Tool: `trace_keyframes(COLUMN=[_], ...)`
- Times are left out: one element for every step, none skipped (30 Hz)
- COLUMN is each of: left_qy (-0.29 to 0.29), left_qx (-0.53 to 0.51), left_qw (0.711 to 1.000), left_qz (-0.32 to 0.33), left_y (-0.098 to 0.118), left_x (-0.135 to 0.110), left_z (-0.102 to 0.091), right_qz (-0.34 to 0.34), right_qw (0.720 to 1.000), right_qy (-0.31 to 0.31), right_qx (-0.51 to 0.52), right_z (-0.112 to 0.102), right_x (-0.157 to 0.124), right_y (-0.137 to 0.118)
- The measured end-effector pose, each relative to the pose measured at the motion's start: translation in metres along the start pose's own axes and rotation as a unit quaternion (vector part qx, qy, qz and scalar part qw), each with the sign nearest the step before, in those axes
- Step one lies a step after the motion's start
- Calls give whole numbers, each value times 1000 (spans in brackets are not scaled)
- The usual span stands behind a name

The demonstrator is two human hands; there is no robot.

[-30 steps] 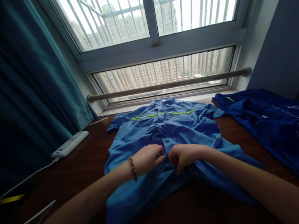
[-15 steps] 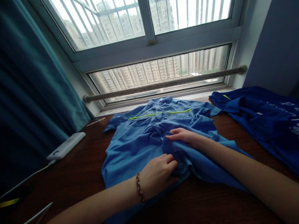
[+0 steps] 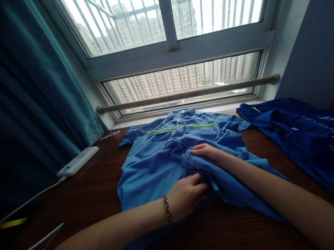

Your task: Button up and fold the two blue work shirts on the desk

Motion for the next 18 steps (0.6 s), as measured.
trace_keyframes(left_qy=[5, 11, 14, 17, 18, 20, 19, 17, 13, 8, 2, -6, -12, -18, -24, -29, -34, -37], left_qx=[10, 15, 14, 10, 3, -3, -8, -15, -25, -39, -55, -72, -86, -95, -100, -100, -97, -90], left_qw=[1000, 1000, 1000, 1000, 999, 999, 999, 999, 999, 998, 997, 996, 995, 995, 994, 994, 994, 995], left_qz=[6, 12, 18, 23, 27, 31, 35, 40, 44, 46, 46, 44, 42, 39, 37, 36, 36, 38], left_y=[1, 2, 2, 2, 2, 2, 1, 0, 0, -1, -3, -4, -5, -6, -7, -7, -6, -5], left_x=[0, 1, 1, 2, 2, 2, 2, 2, 2, 3, 3, 3, 4, 4, 5, 5, 5, 5], left_z=[0, 0, 0, 0, 0, 1, 1, 2, 3, 4, 5, 7, 8, 9, 9, 10, 10, 9], right_qz=[-5, -7, -8, -10, -13, -17, -21, -26, -32, -40, -52, -67, -82, -95, -106, -113, -118, -121], right_qw=[1000, 1000, 1000, 1000, 1000, 999, 999, 998, 996, 993, 988, 981, 972, 963, 953, 944, 937, 930], right_qy=[-1, -1, 0, 1, 0, -3, -10, -21, -36, -52, -66, -76, -82, -81, -75, -67, -58, -51], right_qx=[2, 0, -4, -10, -18, -27, -40, -56, -76, -102, -133, -167, -203, -239, -272, -301, -324, -342], right_z=[1, 2, 4, 5, 8, 10, 14, 18, 22, 26, 30, 33, 36, 37, 38, 38, 38, 38], right_x=[-1, -3, -4, -5, -6, -8, -9, -9, -10, -10, -11, -11, -11, -12, -12, -13, -14, -15], right_y=[-1, -2, -2, -3, -4, -5, -6, -6, -6, -5, -5, -5, -5, -5, -6, -7, -8, -9])
Point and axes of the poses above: each hand's wrist, its own x-axis towards the middle knuckle, its own z-axis out of the palm, y = z × x, the point moved 6 cm from there along x, towards the middle knuckle, and after that the axes turned 10 degrees about y, right-handed, at the moved point
